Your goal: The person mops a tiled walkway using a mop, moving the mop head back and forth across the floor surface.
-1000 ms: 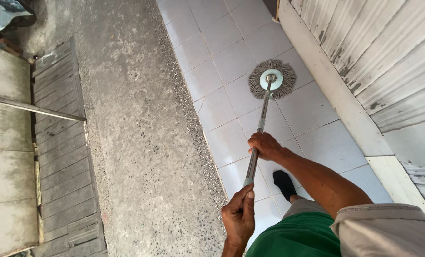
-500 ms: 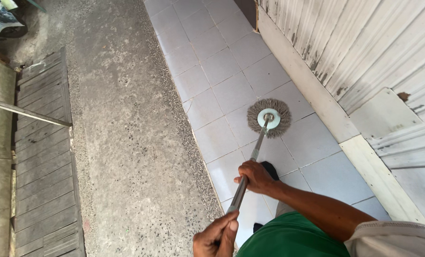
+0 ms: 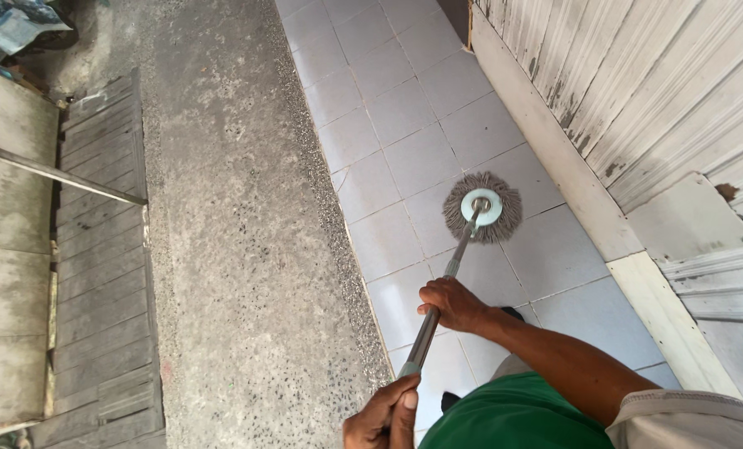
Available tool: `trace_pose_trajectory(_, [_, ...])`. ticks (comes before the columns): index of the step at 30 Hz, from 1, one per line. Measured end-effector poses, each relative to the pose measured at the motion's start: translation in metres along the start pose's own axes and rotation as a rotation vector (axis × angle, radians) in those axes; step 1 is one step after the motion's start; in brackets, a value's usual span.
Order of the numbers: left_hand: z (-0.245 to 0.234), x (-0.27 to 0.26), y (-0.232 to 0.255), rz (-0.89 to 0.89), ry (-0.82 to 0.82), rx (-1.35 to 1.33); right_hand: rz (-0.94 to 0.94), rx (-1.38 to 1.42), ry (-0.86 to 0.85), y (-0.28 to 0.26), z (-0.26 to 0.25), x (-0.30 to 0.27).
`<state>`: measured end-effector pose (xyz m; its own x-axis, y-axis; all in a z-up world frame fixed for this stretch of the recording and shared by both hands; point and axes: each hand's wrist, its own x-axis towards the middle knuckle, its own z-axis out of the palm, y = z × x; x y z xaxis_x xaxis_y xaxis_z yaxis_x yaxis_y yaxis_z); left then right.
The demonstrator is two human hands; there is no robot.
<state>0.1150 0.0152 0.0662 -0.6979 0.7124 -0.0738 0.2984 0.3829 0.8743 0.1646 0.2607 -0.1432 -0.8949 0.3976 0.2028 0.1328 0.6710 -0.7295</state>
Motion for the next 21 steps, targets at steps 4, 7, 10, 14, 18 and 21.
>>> trace_pose_trajectory(4, [0.056,0.040,0.027,-0.025,-0.029,0.055,-0.061,-0.044,0.017,0.067,-0.023,0.025])
trace_pose_trajectory(7, [0.110,0.080,0.042,0.072,0.006,-0.015,-0.029,-0.039,-0.038,0.122,-0.059,0.057])
trace_pose_trajectory(10, [0.153,0.119,0.045,0.211,0.004,-0.083,0.087,-0.166,-0.149,0.167,-0.086,0.084])
trace_pose_trajectory(14, [0.198,0.152,0.046,0.219,-0.074,-0.049,0.216,-0.188,-0.118,0.207,-0.113,0.096])
trace_pose_trajectory(18, [0.210,0.154,0.050,0.242,-0.089,-0.026,0.250,-0.149,-0.066,0.212,-0.115,0.089])
trace_pose_trajectory(21, [0.208,0.142,0.059,0.216,-0.128,-0.040,0.256,-0.106,-0.012,0.201,-0.117,0.076])
